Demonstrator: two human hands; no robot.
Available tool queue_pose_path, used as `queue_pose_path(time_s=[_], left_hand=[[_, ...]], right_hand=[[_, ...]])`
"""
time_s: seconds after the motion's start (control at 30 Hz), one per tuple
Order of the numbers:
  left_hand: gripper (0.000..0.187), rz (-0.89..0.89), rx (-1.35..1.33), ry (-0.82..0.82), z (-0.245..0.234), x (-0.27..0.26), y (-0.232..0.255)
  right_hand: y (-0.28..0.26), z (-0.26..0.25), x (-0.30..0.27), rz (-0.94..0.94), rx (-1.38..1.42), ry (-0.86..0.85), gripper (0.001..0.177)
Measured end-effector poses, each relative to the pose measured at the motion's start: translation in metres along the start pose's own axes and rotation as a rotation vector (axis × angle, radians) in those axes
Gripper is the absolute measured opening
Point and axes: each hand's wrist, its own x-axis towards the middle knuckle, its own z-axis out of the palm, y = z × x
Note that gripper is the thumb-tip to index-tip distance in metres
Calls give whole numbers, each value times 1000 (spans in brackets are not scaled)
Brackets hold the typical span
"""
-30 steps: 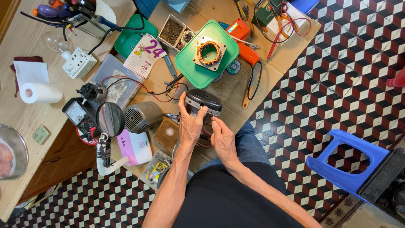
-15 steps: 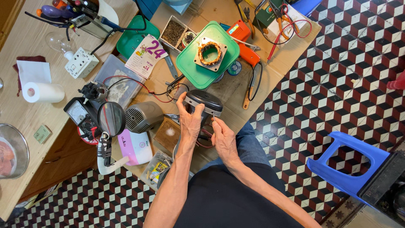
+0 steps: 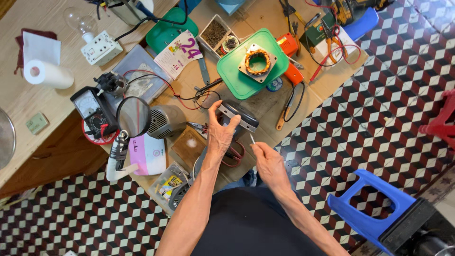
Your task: The person disassembles a small appliance, uses a power drill to remove screws, and then uses pliers to strip and cut wires inside the device. The person handles the appliance casing, a power drill, and pliers throughout the process.
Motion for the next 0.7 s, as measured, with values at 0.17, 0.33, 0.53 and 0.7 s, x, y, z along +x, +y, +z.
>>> queue_pose_path(time_s=[0.17,0.33,0.53,0.7], left_hand=[[72,-21,27,35,-2,-5,7],[71,-159,118,56,-5,-10,23],[70,-10,284,118,0,-19,13],[75,-6,321,88,2,-19,4]], right_hand=[[-45,-4,4,-299,-298,33,28],[-66,12,45,-393,-469,-10,35],[-80,18,58,-312,-627,-141,47],[-105,19,36,-48,-593,-164,54]])
